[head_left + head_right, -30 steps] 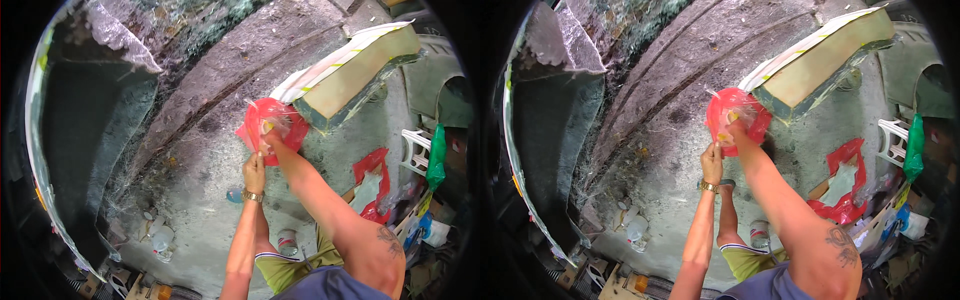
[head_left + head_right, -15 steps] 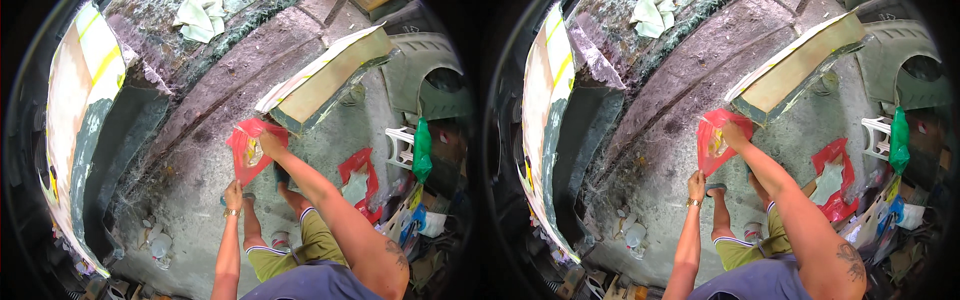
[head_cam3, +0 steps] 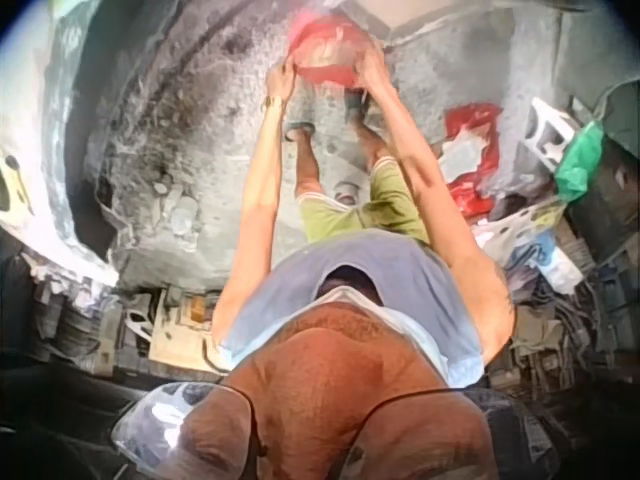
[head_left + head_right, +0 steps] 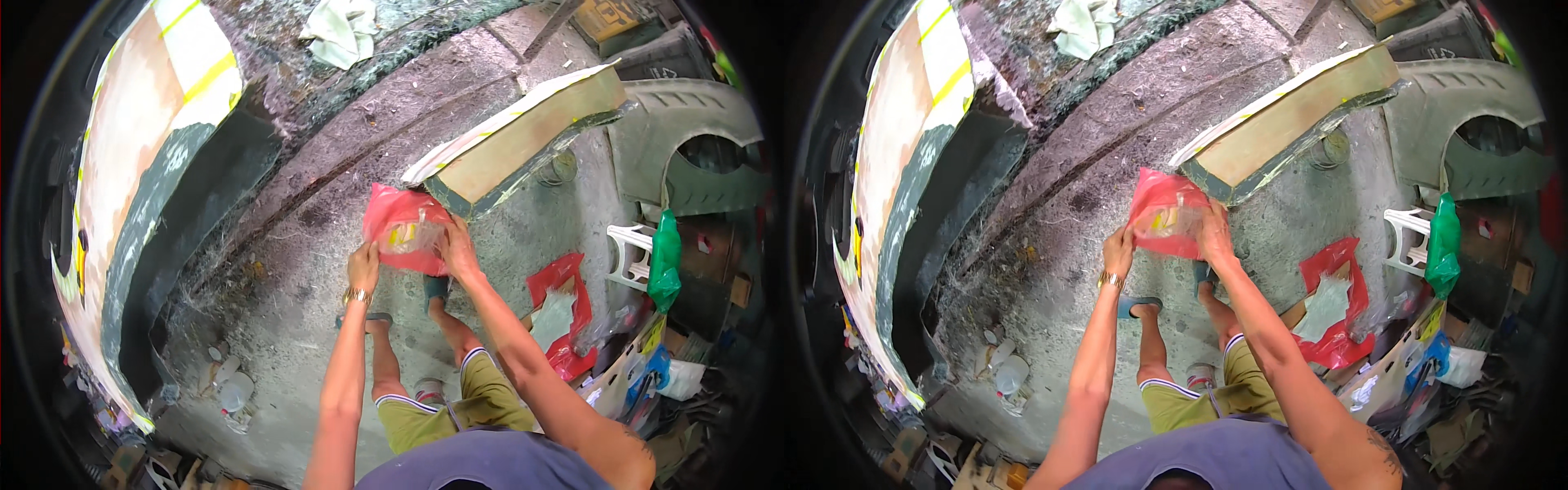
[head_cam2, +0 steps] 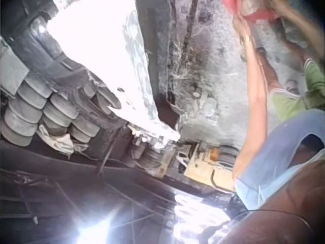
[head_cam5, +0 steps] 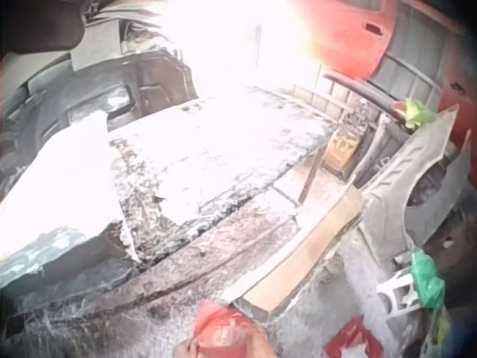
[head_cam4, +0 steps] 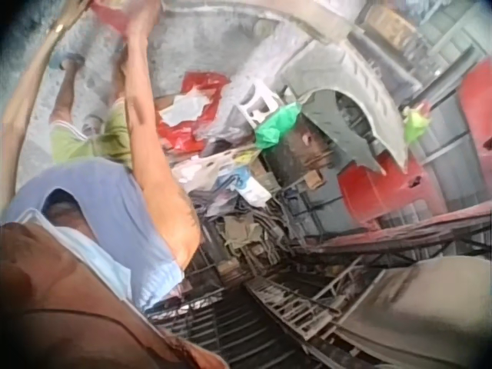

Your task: The person applies masking tape to the edges of a car bumper, using a utility knife to cut the tape and a spray bottle to clean the surface. They repeatedly smooth the tape and remove excess pieces to prepare the bumper for painting.

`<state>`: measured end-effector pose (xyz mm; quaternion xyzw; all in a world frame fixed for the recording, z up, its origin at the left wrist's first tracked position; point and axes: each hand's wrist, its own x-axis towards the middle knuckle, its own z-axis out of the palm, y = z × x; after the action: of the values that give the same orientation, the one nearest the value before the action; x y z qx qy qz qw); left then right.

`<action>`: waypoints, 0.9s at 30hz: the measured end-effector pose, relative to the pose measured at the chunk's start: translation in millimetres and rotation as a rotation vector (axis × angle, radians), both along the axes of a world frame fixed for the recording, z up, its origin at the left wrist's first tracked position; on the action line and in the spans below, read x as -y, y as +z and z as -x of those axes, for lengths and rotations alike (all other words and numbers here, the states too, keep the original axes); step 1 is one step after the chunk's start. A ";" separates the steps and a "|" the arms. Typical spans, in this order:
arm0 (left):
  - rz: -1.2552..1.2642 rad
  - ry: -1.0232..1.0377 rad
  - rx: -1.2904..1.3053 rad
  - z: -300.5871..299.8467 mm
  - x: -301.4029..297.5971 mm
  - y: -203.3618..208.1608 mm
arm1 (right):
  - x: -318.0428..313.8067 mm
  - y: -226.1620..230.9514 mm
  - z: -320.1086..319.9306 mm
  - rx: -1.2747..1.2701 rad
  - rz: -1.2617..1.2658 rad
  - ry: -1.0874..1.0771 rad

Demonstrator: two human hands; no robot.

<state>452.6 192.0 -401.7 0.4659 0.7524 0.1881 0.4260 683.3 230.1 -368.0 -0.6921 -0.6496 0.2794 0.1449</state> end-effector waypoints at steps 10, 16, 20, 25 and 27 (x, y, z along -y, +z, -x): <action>-0.091 -0.076 -0.050 -37.1 -28.0 -17.0 | 85.1 47.6 -39.1 -0.197 0.313 0.057; 0.080 0.269 0.302 2.9 59.0 12.5 | 155.9 12.4 -107.2 -0.202 0.280 0.173; 0.263 0.240 0.267 66.6 190.4 14.1 | 185.6 19.6 -150.9 -0.218 0.938 -0.145; 0.300 0.087 -0.061 152.6 348.0 27.1 | 190.7 67.5 -136.9 -0.161 0.924 -0.368; 0.481 0.414 0.089 179.1 401.2 48.0 | 178.9 81.7 -111.5 -0.161 0.901 -0.302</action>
<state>273.5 -209.1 -353.6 0.1800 0.8348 0.1078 0.5091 794.7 51.1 -286.3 -0.7486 -0.3427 0.5618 -0.0806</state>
